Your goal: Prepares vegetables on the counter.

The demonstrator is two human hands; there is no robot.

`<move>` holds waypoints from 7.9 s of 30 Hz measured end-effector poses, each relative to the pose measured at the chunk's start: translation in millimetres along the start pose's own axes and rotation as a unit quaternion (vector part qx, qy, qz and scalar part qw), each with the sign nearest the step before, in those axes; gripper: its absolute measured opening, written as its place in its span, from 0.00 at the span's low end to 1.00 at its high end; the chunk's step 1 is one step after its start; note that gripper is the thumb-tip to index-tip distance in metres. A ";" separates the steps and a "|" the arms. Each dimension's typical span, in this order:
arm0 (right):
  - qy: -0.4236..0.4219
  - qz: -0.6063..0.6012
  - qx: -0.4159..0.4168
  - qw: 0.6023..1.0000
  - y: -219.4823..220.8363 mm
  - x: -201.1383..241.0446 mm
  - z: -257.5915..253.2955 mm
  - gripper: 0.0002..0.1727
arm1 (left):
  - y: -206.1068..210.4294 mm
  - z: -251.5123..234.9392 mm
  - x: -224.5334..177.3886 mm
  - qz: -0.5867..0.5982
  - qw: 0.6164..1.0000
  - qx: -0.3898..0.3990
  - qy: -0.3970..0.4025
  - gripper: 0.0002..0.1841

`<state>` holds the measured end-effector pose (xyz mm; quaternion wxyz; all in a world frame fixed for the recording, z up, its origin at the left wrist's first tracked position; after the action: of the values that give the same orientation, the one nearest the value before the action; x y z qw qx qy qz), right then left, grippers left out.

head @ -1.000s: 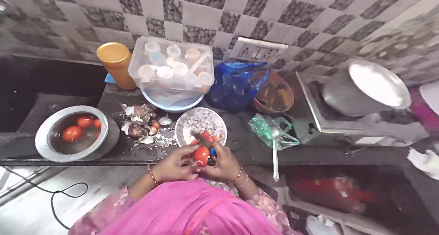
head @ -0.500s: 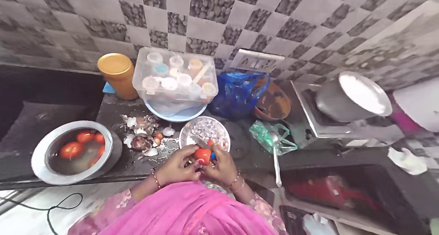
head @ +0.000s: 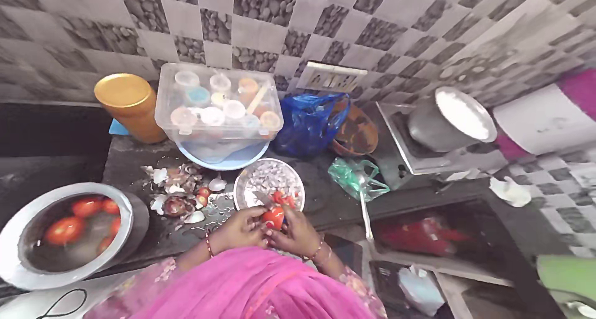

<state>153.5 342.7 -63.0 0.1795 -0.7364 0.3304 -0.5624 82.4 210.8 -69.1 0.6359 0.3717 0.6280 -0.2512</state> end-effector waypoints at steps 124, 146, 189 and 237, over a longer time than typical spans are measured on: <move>0.360 -0.117 0.035 0.925 18.9 -60.2 18.6 0.26 | -3.8 -35.3 56.8 -0.037 0.994 -0.080 -0.064 0.15; 0.339 -0.126 0.031 0.932 25.6 -53.8 13.1 0.22 | -1.0 -37.0 59.5 -0.077 0.992 -0.099 -0.025 0.11; 0.192 -0.029 -0.051 0.980 -39.5 -47.1 4.8 0.19 | -8.9 -31.8 62.7 0.206 0.955 -0.089 -0.194 0.16; 0.283 0.246 0.100 0.922 -22.6 -55.4 -2.3 0.31 | -22.6 -32.2 68.3 0.171 0.942 -0.139 -0.254 0.11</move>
<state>149.5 397.4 -87.2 0.2836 -0.4200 0.4806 -0.7157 50.7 232.7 -137.8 0.8530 0.3051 0.4015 -0.1348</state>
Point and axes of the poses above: each hand's wrist, its own z-axis away from the middle knuckle, its own y-axis out of the palm, x = y × z, the point moved 6 cm from there along -z, towards the middle knuckle, and after that the axes turned 11 degrees about -x, right-handed, at the moved point
